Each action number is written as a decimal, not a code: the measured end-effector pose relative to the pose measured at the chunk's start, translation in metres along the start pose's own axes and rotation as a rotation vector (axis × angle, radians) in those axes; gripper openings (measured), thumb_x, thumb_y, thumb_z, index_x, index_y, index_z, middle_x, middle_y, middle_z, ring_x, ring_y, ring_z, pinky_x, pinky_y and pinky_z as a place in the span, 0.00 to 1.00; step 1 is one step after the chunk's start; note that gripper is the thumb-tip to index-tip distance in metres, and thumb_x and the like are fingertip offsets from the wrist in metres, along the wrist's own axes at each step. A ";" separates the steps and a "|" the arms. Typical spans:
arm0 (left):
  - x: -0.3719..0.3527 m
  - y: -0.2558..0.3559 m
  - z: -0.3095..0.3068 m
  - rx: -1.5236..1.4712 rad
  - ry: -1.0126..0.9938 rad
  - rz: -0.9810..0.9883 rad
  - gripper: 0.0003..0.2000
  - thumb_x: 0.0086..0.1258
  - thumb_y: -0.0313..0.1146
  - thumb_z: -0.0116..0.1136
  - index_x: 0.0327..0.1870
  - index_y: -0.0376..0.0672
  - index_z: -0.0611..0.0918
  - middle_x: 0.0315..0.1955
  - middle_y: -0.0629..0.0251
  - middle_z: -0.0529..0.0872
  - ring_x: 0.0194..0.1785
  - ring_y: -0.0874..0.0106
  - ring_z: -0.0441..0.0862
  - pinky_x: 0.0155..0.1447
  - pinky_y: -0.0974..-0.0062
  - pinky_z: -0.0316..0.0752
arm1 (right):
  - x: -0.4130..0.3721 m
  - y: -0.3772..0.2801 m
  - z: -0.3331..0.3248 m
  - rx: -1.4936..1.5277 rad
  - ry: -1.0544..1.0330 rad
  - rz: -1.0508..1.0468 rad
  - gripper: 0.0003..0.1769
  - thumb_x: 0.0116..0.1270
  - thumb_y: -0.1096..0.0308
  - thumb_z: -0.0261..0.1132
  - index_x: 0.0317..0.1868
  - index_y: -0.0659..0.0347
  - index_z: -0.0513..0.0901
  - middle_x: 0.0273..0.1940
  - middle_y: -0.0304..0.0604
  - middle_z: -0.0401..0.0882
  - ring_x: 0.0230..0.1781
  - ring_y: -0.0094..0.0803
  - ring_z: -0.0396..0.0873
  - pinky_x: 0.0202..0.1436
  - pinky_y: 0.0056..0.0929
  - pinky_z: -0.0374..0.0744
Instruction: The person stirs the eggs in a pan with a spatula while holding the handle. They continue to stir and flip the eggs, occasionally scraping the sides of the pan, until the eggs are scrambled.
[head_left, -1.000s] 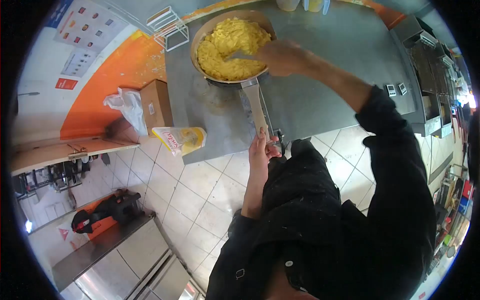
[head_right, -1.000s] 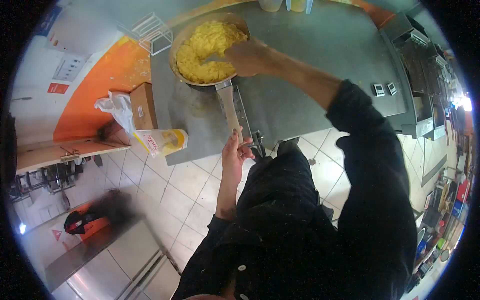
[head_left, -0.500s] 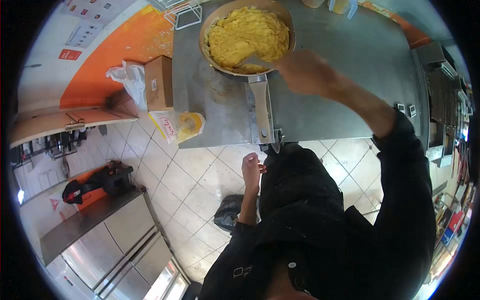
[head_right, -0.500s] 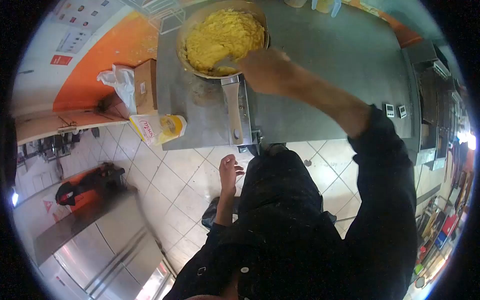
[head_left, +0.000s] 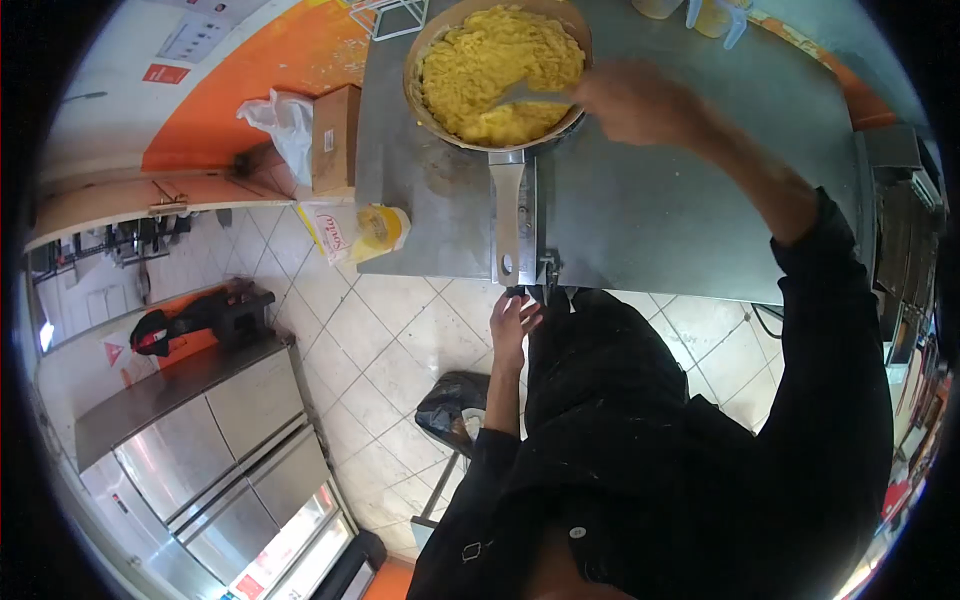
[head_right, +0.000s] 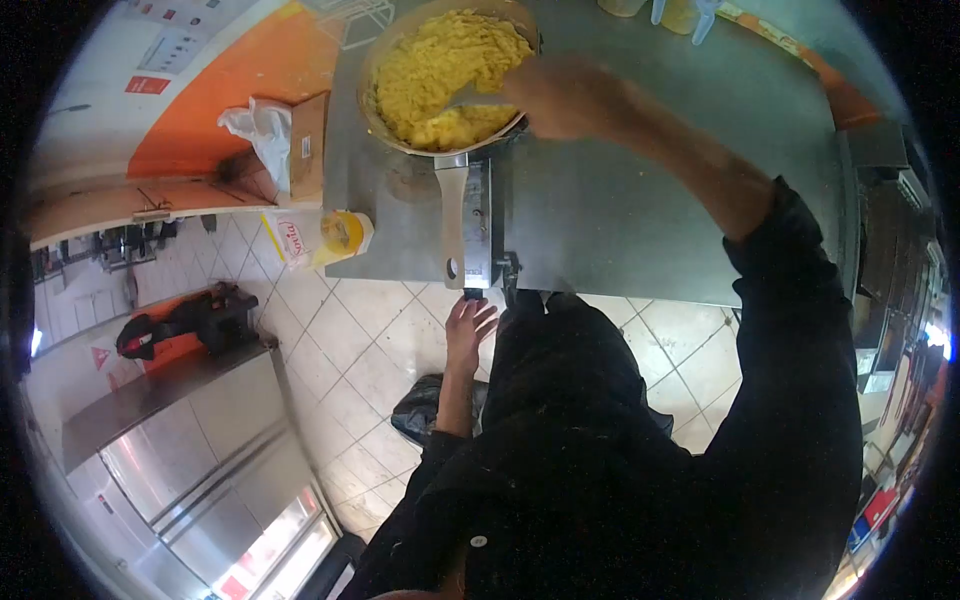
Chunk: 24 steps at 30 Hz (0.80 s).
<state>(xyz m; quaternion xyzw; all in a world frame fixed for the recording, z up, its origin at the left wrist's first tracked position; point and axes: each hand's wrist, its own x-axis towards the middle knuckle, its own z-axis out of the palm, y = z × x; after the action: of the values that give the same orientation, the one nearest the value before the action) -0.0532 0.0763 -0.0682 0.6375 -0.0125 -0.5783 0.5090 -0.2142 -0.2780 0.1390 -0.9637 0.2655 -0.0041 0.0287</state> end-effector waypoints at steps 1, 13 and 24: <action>0.004 -0.004 -0.001 0.006 0.020 -0.011 0.19 0.75 0.36 0.53 0.61 0.33 0.71 0.50 0.53 0.80 0.52 0.59 0.83 0.53 0.63 0.83 | 0.005 0.005 -0.006 0.003 0.000 -0.009 0.11 0.58 0.75 0.61 0.42 0.64 0.83 0.36 0.53 0.85 0.40 0.46 0.86 0.44 0.46 0.84; 0.041 -0.046 -0.005 -0.391 0.038 0.059 0.16 0.78 0.43 0.50 0.47 0.35 0.77 0.38 0.60 0.83 0.44 0.66 0.85 0.48 0.72 0.82 | -0.006 0.011 -0.034 0.017 -0.135 0.100 0.11 0.60 0.76 0.60 0.43 0.62 0.83 0.35 0.51 0.84 0.37 0.49 0.84 0.41 0.46 0.83; 0.055 -0.039 -0.028 -0.760 -0.171 -0.271 0.16 0.79 0.43 0.46 0.40 0.38 0.79 0.30 0.64 0.85 0.38 0.67 0.87 0.42 0.74 0.86 | 0.013 -0.004 -0.052 -0.099 -0.248 0.076 0.10 0.56 0.77 0.59 0.39 0.65 0.82 0.36 0.53 0.85 0.39 0.49 0.85 0.38 0.45 0.83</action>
<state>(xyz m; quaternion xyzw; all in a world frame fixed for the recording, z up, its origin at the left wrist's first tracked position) -0.0362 0.0798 -0.1395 0.3496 0.2435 -0.6545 0.6246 -0.2023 -0.2844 0.1910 -0.9463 0.2960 0.1292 0.0141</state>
